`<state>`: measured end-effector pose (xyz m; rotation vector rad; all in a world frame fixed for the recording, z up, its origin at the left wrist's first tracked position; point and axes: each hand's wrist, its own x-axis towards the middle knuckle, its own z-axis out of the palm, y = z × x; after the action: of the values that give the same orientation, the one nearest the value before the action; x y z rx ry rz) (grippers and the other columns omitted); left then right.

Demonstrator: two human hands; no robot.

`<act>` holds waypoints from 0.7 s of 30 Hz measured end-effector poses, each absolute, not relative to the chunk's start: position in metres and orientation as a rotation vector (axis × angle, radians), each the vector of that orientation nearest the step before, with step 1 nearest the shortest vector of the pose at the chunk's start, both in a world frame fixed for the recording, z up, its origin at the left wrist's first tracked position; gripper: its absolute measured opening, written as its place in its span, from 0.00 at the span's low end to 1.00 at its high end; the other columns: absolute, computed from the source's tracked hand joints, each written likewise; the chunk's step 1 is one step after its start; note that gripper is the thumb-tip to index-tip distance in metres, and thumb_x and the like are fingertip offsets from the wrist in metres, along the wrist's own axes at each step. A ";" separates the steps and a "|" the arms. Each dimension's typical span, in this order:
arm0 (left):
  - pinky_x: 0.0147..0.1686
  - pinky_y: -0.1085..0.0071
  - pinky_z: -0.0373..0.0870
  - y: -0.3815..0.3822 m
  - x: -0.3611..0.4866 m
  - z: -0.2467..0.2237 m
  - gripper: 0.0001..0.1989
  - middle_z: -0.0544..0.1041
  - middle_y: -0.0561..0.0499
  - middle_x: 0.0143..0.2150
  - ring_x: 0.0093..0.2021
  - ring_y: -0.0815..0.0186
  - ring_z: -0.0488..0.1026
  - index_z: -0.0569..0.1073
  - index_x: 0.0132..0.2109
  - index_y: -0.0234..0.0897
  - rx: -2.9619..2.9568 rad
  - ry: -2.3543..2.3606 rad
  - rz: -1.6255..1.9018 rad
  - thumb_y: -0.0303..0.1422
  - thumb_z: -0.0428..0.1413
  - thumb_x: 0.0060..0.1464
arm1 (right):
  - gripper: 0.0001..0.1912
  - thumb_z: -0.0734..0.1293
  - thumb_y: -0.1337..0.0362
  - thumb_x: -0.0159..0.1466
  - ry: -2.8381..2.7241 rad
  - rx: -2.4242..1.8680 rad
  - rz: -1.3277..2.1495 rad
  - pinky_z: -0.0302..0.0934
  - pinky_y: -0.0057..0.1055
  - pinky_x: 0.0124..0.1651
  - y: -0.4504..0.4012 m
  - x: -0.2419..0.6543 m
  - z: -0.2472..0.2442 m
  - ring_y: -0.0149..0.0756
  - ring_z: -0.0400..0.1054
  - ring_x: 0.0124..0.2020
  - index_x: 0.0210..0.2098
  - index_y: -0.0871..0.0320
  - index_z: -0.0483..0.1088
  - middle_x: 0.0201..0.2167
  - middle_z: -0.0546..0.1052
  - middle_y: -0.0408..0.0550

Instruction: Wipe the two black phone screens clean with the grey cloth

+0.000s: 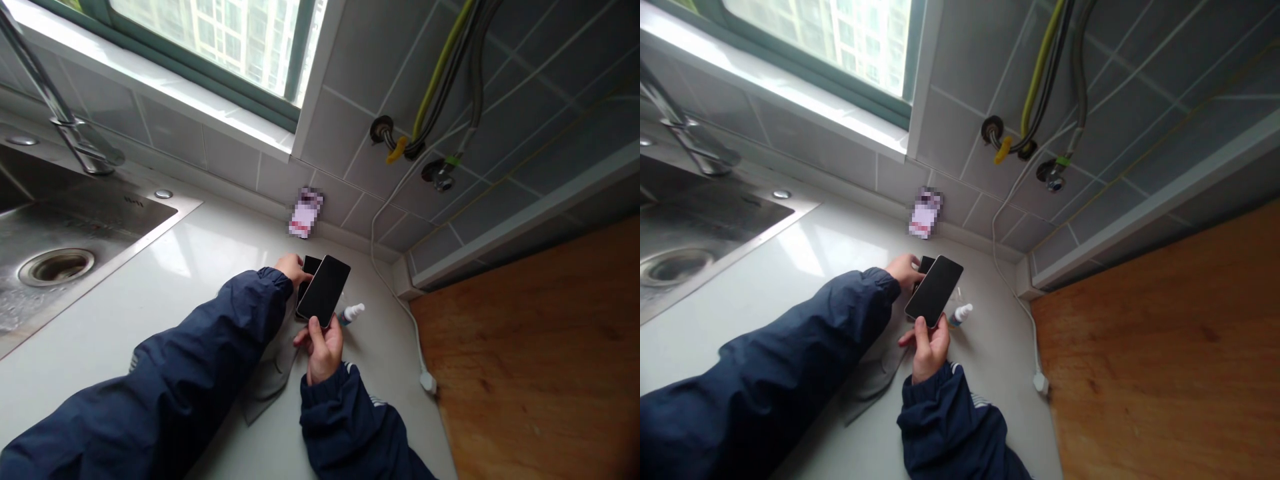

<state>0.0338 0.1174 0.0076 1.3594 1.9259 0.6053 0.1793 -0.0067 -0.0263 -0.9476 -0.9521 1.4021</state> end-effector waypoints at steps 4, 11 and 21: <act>0.29 0.70 0.71 0.115 0.029 0.005 0.25 0.82 0.45 0.35 0.31 0.61 0.79 0.75 0.47 0.34 1.300 1.853 0.674 0.47 0.63 0.49 | 0.20 0.73 0.53 0.61 -0.936 -0.938 1.402 0.64 0.23 0.20 -0.007 0.178 -0.023 0.25 0.68 0.16 0.45 0.57 0.65 0.30 0.77 0.42; 0.22 0.72 0.65 0.113 0.028 0.015 0.15 0.71 0.51 0.19 0.21 0.64 0.71 0.71 0.27 0.36 1.222 1.784 0.729 0.42 0.58 0.55 | 0.21 0.69 0.51 0.64 -0.897 -0.938 1.445 0.66 0.25 0.20 -0.005 0.180 -0.018 0.26 0.70 0.17 0.48 0.56 0.64 0.44 0.80 0.53; 0.18 0.75 0.61 0.106 0.002 0.031 0.08 0.66 0.57 0.18 0.18 0.68 0.66 0.68 0.33 0.38 0.851 1.551 1.050 0.35 0.59 0.57 | 0.22 0.71 0.53 0.61 -0.796 -0.924 1.483 0.66 0.25 0.21 -0.007 0.181 -0.011 0.27 0.70 0.18 0.50 0.56 0.64 0.46 0.81 0.54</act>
<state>0.0016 0.1057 0.0314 0.8511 1.5511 1.0503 0.1811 -0.0073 -0.0114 -0.9238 -0.7958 1.4826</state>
